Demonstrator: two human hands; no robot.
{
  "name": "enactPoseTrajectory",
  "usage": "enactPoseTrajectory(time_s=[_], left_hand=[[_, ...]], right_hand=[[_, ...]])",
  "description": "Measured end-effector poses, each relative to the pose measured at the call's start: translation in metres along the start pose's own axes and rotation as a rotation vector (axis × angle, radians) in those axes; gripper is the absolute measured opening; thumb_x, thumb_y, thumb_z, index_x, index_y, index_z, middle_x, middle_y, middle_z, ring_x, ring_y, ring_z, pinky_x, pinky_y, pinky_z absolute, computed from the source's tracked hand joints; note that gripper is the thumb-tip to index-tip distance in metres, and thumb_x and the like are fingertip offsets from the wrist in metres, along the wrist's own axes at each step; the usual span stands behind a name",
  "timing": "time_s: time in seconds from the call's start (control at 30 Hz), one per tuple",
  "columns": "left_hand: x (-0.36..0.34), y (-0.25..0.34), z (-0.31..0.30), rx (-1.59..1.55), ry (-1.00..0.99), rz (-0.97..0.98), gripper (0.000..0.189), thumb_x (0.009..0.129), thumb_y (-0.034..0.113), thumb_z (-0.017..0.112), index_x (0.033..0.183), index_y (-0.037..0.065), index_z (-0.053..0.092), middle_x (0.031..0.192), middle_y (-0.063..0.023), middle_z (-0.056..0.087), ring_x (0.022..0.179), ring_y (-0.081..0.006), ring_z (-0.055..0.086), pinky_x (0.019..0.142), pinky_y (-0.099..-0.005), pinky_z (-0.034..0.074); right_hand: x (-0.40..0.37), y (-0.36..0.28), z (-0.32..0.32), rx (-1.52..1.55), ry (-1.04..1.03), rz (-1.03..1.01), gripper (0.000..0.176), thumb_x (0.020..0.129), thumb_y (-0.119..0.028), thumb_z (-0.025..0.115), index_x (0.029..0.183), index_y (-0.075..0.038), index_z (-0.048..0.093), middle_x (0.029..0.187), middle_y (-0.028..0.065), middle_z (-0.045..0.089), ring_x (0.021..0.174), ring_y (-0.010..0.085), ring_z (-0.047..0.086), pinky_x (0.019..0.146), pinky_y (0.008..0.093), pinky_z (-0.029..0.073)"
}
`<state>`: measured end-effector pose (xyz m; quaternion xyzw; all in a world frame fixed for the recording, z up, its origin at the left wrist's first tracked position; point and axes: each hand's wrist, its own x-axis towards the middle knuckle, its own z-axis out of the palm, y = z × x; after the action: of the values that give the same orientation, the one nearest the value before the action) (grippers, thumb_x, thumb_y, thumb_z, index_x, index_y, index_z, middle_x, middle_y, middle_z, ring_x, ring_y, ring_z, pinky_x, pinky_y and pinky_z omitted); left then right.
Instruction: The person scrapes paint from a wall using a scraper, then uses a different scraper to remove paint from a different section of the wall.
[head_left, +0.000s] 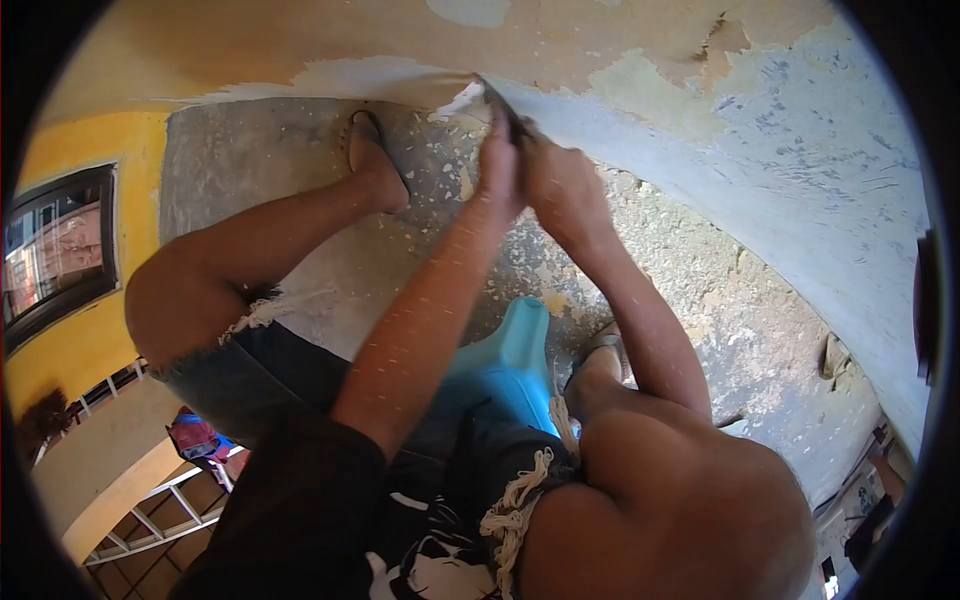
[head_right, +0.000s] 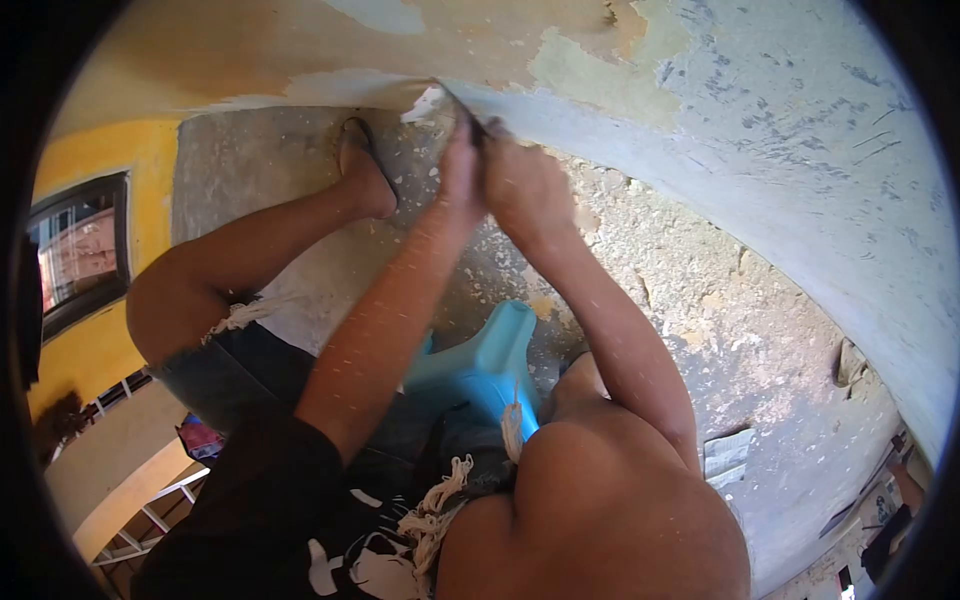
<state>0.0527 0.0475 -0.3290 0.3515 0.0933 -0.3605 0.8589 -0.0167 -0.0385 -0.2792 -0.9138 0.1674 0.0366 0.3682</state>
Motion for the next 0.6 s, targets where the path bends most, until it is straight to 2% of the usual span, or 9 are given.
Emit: enactPoseTrajectory(time_s=[0.03, 0.07, 0.17, 0.2, 0.27, 0.37, 0.43, 0.5, 0.6], left_hand=[[-0.001, 0.011, -0.005, 0.009, -0.075, 0.039, 0.043, 0.102, 0.049, 0.043, 0.106, 0.009, 0.057, 0.093, -0.0006, 0.060, 0.086, -0.0156, 0.057, 0.081, -0.0311, 0.049], [-0.006, 0.006, -0.005, -0.004, -0.068, 0.038, 0.043, 0.102, 0.049, 0.043, 0.106, 0.009, 0.057, 0.093, -0.0006, 0.060, 0.086, -0.0156, 0.057, 0.081, -0.0311, 0.049], [-0.027, -0.012, 0.023, 0.202, 0.076, -0.124, 0.059, 0.103, 0.052, 0.037, 0.134, 0.003, 0.049, 0.122, -0.0102, 0.059, 0.113, -0.0203, 0.054, 0.100, -0.0353, 0.043], [-0.019, -0.035, 0.023, 0.169, 0.056, -0.116, 0.058, 0.103, 0.053, 0.038, 0.133, 0.004, 0.051, 0.121, -0.0094, 0.059, 0.112, -0.0200, 0.054, 0.100, -0.0352, 0.042], [-0.012, -0.034, 0.013, 0.174, 0.052, -0.082, 0.057, 0.103, 0.053, 0.039, 0.131, 0.005, 0.052, 0.119, -0.0085, 0.060, 0.111, -0.0197, 0.054, 0.101, -0.0351, 0.041], [0.015, -0.017, -0.010, -0.069, 0.044, 0.016, 0.042, 0.103, 0.050, 0.041, 0.107, 0.012, 0.057, 0.094, -0.0009, 0.059, 0.088, -0.0148, 0.056, 0.085, -0.0304, 0.047], [0.009, 0.007, -0.020, -0.077, -0.103, 0.011, 0.041, 0.104, 0.049, 0.040, 0.105, 0.012, 0.058, 0.090, -0.0008, 0.059, 0.085, -0.0143, 0.056, 0.083, -0.0310, 0.047], [-0.010, 0.003, -0.003, 0.045, 0.120, -0.086, 0.039, 0.105, 0.045, 0.039, 0.105, 0.011, 0.059, 0.094, 0.0000, 0.061, 0.091, -0.0137, 0.057, 0.087, -0.0321, 0.047], [-0.018, -0.023, 0.027, -0.016, 0.136, -0.122, 0.035, 0.104, 0.043, 0.044, 0.103, 0.011, 0.057, 0.092, 0.0010, 0.056, 0.087, -0.0118, 0.053, 0.085, -0.0277, 0.045]], right_hand=[[0.003, -0.002, 0.009, 0.006, 0.076, -0.074, 0.021, 0.096, -0.011, 0.045, 0.095, 0.004, 0.059, 0.075, 0.0298, 0.063, 0.068, 0.0451, 0.063, 0.060, 0.0520, 0.052], [-0.004, 0.005, 0.019, -0.049, 0.058, -0.129, 0.019, 0.095, -0.010, 0.047, 0.095, 0.004, 0.059, 0.079, 0.0292, 0.064, 0.070, 0.0446, 0.064, 0.060, 0.0510, 0.052], [-0.036, 0.031, 0.003, -0.026, 0.118, -0.236, 0.017, 0.093, -0.009, 0.050, 0.097, 0.004, 0.060, 0.086, 0.0270, 0.065, 0.072, 0.0421, 0.065, 0.059, 0.0489, 0.052], [-0.045, 0.037, -0.005, 0.063, 0.194, -0.294, 0.016, 0.092, -0.009, 0.051, 0.099, 0.003, 0.060, 0.090, 0.0253, 0.065, 0.073, 0.0402, 0.066, 0.059, 0.0479, 0.052], [-0.034, 0.026, -0.011, -0.070, 0.074, -0.152, 0.018, 0.094, -0.010, 0.049, 0.102, 0.002, 0.061, 0.087, 0.0236, 0.066, 0.071, 0.0407, 0.066, 0.060, 0.0490, 0.053], [0.009, 0.013, 0.012, -0.034, 0.009, 0.009, 0.026, 0.100, -0.020, 0.043, 0.104, -0.003, 0.063, 0.079, 0.0269, 0.066, 0.073, 0.0460, 0.065, 0.070, 0.0540, 0.053], [0.017, 0.009, 0.029, -0.050, 0.032, -0.115, 0.029, 0.100, -0.021, 0.044, 0.108, 0.000, 0.062, 0.084, 0.0297, 0.066, 0.076, 0.0466, 0.065, 0.070, 0.0537, 0.053], [-0.012, 0.025, 0.037, -0.143, 0.082, -0.320, 0.030, 0.099, -0.020, 0.044, 0.114, 0.001, 0.060, 0.082, 0.0292, 0.066, 0.075, 0.0457, 0.065, 0.070, 0.0531, 0.054], [-0.025, 0.019, -0.006, -0.009, 0.066, -0.215, 0.031, 0.100, -0.018, 0.042, 0.119, -0.001, 0.058, 0.079, 0.0280, 0.066, 0.073, 0.0457, 0.066, 0.068, 0.0541, 0.054]])
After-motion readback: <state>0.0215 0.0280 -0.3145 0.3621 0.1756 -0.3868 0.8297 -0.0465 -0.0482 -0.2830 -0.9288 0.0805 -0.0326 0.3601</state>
